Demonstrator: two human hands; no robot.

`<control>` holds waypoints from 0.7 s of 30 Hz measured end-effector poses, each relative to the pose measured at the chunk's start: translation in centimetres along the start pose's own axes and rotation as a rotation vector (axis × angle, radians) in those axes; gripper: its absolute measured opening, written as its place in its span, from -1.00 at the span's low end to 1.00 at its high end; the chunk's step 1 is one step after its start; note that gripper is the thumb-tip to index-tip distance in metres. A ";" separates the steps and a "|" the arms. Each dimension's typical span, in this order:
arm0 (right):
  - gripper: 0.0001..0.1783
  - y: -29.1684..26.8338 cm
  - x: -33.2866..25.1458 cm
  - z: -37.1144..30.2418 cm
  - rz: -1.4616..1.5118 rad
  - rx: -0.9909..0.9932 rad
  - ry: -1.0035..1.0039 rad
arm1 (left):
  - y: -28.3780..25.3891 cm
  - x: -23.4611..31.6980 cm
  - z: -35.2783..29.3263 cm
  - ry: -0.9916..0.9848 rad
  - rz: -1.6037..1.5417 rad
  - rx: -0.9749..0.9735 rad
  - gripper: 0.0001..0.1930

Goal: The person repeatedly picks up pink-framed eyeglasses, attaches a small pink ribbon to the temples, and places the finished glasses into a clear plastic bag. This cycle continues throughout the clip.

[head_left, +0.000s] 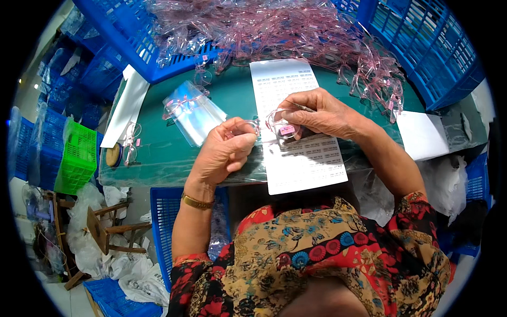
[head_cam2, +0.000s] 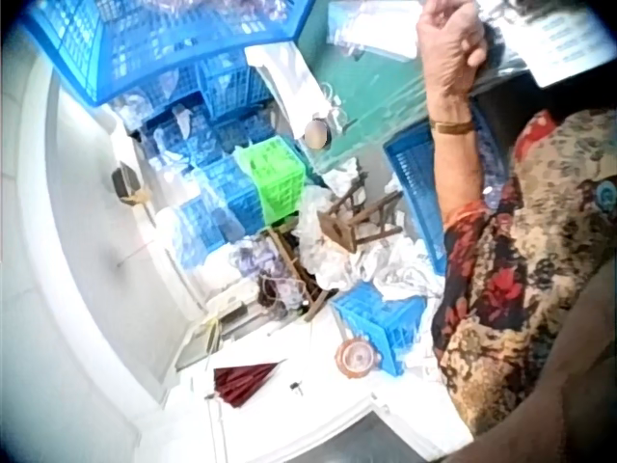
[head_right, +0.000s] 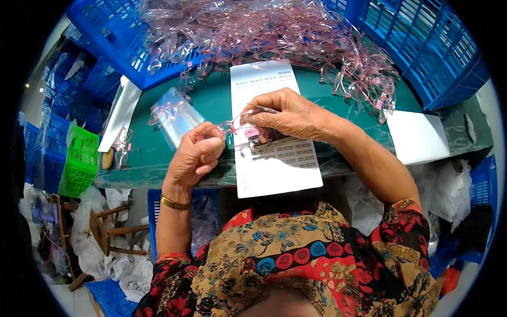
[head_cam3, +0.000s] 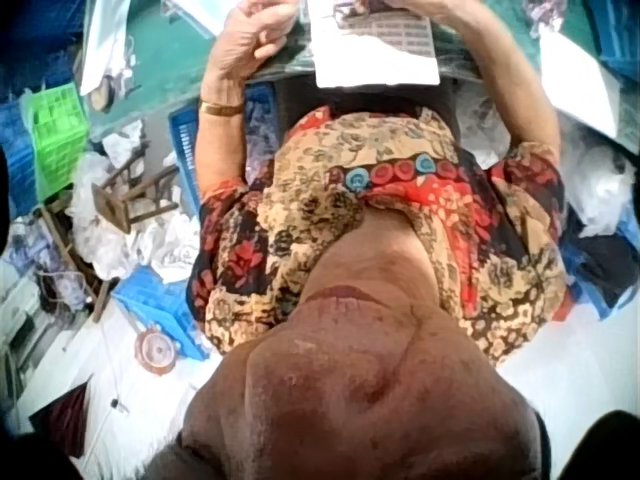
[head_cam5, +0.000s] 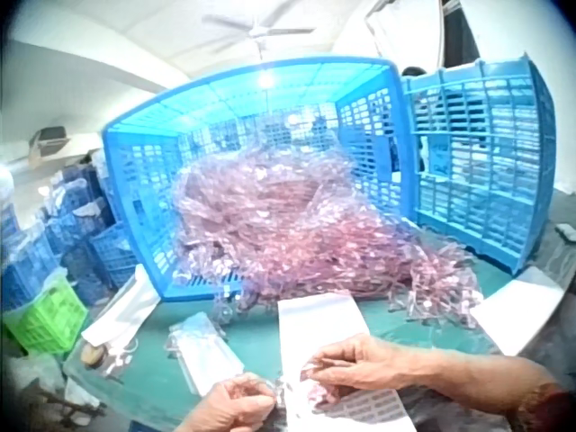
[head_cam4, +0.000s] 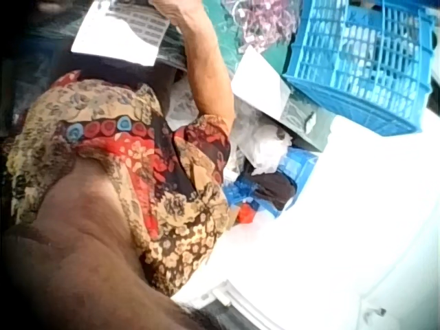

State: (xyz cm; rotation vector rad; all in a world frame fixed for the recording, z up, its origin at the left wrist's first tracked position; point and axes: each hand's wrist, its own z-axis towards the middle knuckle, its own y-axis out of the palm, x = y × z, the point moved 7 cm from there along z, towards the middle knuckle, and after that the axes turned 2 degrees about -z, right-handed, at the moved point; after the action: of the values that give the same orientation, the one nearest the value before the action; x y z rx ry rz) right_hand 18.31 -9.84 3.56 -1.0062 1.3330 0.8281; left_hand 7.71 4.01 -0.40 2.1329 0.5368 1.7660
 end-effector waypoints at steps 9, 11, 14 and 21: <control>-0.68 -3.0 -0.7 -0.5 -0.007 0.275 -0.137 | -10.4 8.4 -7.6 0.422 0.791 0.857 -0.61; -0.67 -3.0 -1.0 -0.4 0.008 0.282 -0.117 | -12.4 8.9 -7.8 0.301 1.098 0.988 -0.49; -0.66 -3.3 -0.8 -0.6 0.014 0.310 -0.100 | -10.0 9.1 -6.0 0.069 1.465 1.037 -0.40; -0.63 -4.3 -0.2 0.0 0.051 0.306 -0.071 | -12.5 8.2 -4.7 0.321 1.384 0.954 -0.65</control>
State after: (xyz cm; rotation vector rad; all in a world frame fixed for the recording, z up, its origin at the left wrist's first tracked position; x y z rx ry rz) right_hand 22.21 -11.43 4.23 -0.6991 1.3796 0.6665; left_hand 3.44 18.95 1.62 3.2987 -0.2808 2.9915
